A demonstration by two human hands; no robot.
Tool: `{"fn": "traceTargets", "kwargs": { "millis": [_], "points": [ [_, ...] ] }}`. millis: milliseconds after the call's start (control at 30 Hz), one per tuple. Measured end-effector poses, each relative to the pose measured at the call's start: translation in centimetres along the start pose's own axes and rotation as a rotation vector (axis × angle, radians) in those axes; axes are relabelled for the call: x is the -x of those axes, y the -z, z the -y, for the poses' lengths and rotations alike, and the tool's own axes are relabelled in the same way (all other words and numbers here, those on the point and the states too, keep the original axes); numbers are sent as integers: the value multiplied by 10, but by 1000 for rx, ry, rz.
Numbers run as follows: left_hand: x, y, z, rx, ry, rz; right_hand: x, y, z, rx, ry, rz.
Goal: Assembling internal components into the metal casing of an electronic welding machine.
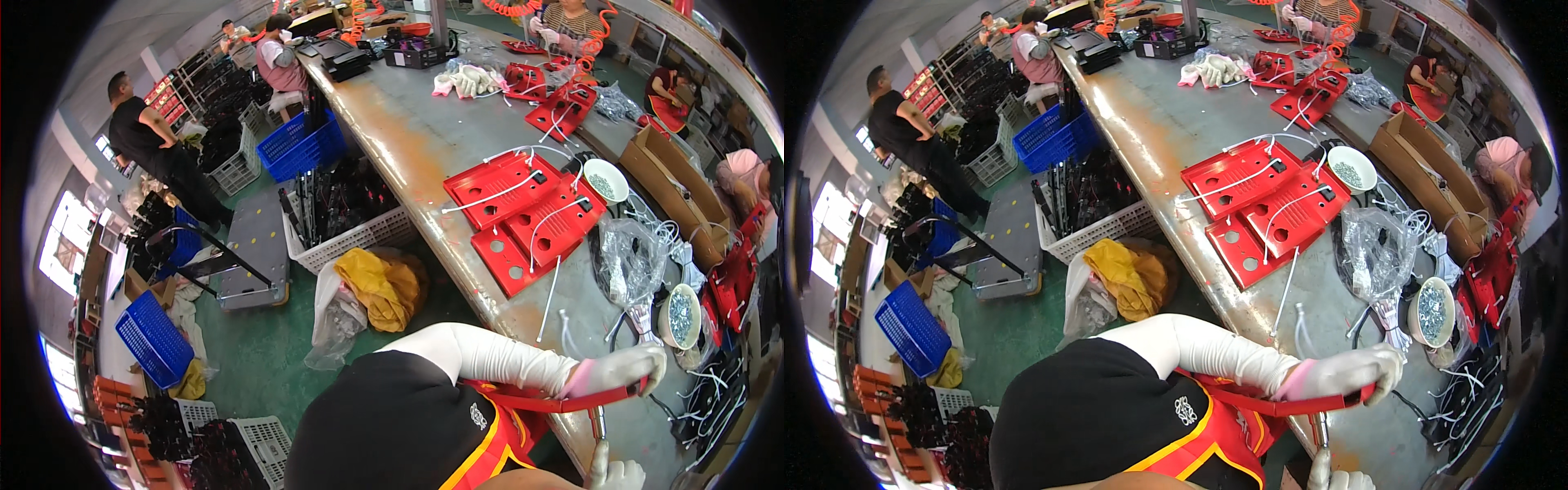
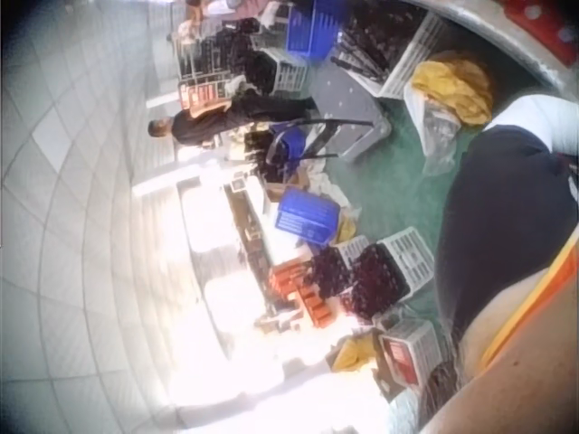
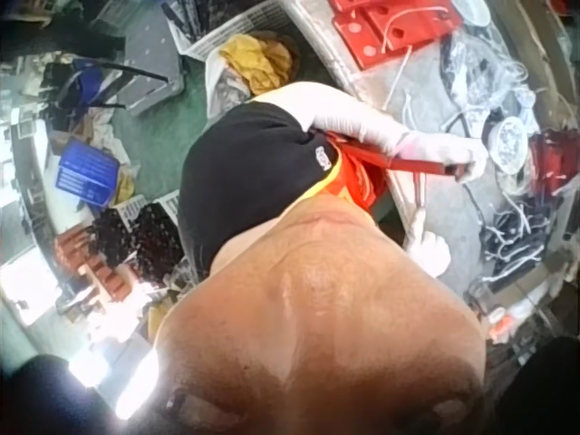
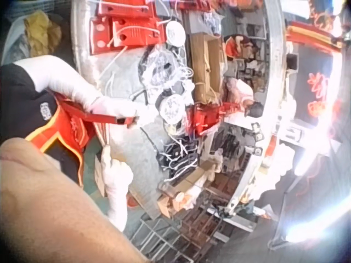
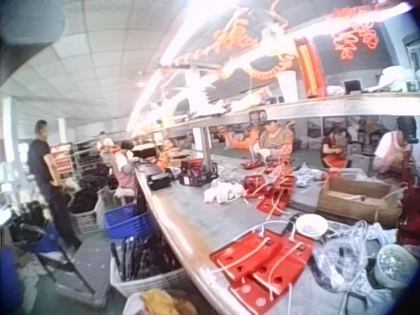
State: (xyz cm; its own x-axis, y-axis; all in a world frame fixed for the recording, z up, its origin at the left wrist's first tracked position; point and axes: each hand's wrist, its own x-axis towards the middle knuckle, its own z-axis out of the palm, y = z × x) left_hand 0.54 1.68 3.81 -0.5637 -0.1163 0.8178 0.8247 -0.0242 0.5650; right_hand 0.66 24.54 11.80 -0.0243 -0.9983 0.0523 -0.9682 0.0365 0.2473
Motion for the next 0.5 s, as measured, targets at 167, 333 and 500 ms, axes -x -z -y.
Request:
{"fn": "traceTargets", "kwargs": {
  "millis": [167, 333, 500],
  "points": [
    [3, 10, 17, 214, 150, -89, -13, -25, 7, -129, -169, -3],
    [15, 55, -2, -42, 70, -111, -47, -29, 3, -374, -129, -121],
    [3, 51, -4, -50, 58, -33, -39, -26, 2, -444, -205, -213]
  ]
}}
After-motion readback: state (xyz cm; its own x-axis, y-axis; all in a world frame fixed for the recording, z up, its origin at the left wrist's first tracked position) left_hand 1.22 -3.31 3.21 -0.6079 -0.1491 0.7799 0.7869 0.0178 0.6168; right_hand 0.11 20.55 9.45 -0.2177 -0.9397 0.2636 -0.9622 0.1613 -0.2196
